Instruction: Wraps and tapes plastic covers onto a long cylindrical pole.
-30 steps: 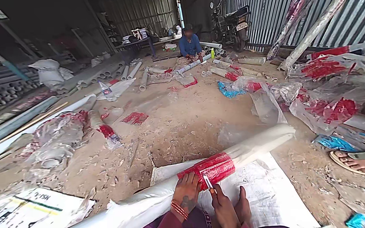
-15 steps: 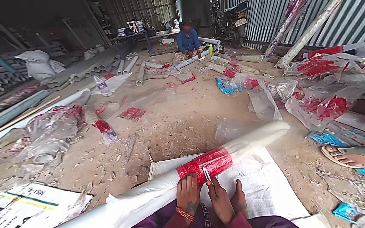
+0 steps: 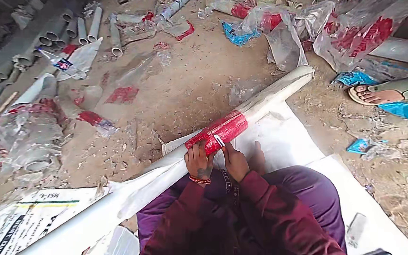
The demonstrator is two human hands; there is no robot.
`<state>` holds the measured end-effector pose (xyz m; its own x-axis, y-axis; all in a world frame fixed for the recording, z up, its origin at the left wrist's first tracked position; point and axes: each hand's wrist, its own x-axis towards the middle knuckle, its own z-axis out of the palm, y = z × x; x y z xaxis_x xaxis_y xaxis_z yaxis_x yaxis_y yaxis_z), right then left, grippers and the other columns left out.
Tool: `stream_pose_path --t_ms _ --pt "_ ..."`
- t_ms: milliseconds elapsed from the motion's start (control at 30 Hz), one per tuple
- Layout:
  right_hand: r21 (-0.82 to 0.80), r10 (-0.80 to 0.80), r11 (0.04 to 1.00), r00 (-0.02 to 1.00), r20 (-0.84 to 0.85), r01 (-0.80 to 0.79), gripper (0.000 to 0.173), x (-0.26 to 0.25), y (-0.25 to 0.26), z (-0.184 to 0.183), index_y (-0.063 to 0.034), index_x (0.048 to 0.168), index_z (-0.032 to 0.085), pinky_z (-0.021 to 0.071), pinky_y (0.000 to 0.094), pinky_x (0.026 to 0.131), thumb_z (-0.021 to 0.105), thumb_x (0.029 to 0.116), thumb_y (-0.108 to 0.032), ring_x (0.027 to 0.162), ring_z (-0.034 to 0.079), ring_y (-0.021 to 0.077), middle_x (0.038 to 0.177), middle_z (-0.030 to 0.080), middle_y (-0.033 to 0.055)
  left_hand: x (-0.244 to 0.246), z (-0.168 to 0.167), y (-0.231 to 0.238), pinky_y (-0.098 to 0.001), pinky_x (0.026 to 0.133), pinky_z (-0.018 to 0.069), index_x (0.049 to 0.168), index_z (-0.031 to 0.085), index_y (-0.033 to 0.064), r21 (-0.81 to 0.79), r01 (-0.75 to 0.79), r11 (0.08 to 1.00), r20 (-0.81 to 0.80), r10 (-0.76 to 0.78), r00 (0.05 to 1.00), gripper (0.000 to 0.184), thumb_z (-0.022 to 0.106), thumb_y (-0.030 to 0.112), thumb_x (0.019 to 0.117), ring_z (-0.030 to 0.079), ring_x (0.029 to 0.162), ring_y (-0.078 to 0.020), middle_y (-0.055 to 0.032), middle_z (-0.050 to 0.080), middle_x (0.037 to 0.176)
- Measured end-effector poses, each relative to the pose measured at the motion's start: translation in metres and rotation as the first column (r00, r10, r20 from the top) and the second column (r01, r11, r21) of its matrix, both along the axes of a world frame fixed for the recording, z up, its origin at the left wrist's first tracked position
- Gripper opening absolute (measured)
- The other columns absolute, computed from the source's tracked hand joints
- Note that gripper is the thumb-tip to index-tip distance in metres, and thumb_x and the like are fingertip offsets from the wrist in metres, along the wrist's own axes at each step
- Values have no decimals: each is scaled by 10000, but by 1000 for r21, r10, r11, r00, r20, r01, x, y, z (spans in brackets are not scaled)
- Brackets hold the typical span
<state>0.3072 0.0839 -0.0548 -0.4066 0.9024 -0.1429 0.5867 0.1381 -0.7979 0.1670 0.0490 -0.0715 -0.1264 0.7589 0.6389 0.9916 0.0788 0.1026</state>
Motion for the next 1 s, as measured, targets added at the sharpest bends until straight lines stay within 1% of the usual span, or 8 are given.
stream_pose_path --t_ms 100,200,300,467,533,700,867,1000 --pt "12 17 1000 1000 25 -18 409 -1 -2 6 49 1307 568 541 577 810 339 1123 -236 922 716 450 950 713 257 0 -5 -1 -536 731 512 1091 751 0 23 -4 1000 -30 4 1000 504 808 339 722 708 883 -403 -209 738 1009" --pt "54 6 999 998 62 -10 394 -1 -13 10 55 1274 594 552 581 749 358 1108 -213 865 726 457 906 720 249 0 -4 -1 -536 724 501 1097 745 2 9 -3 1000 -41 3 999 510 814 349 730 705 871 -395 -207 736 1002" --pt "33 3 999 990 143 -8 394 -3 -17 12 49 1298 589 552 579 753 356 1109 -207 877 729 459 929 725 253 -1 -5 -1 -526 715 496 1092 746 -1 15 -4 1000 -61 5 998 500 790 364 753 704 854 -390 -204 736 989" --pt "150 -32 989 993 116 14 356 -4 -20 4 62 1227 633 558 559 667 407 1088 -175 781 731 449 859 718 245 -1 -9 0 -492 730 483 1061 749 19 59 -7 998 -90 13 996 465 773 376 764 695 837 -360 -178 737 964" --pt "144 -28 990 987 160 5 352 -6 -22 5 61 1251 621 558 554 668 406 1084 -162 789 732 447 880 722 242 -2 -11 0 -482 740 480 1045 750 27 78 -15 997 -93 22 995 458 774 383 757 694 837 -346 -170 739 960" --pt "238 -100 970 966 237 42 302 -16 -31 2 72 1214 640 554 518 574 474 1032 -104 686 729 416 811 718 224 -3 -16 2 -462 741 468 999 748 32 117 -20 993 -115 34 993 402 758 358 763 685 815 -329 -162 734 931" --pt "261 -155 961 953 259 86 291 -29 -35 2 70 1221 642 555 498 555 522 988 -58 661 728 398 791 716 214 -2 -16 4 -458 758 453 951 748 30 139 -21 990 -95 35 995 342 716 333 795 676 810 -323 -164 732 925" --pt "367 -233 919 948 217 142 235 -29 -44 -10 63 1117 676 533 487 476 558 958 -63 562 701 376 693 687 192 -4 -15 6 -453 732 457 923 752 44 152 -15 988 -66 25 997 330 739 339 774 677 780 -313 -150 730 894"
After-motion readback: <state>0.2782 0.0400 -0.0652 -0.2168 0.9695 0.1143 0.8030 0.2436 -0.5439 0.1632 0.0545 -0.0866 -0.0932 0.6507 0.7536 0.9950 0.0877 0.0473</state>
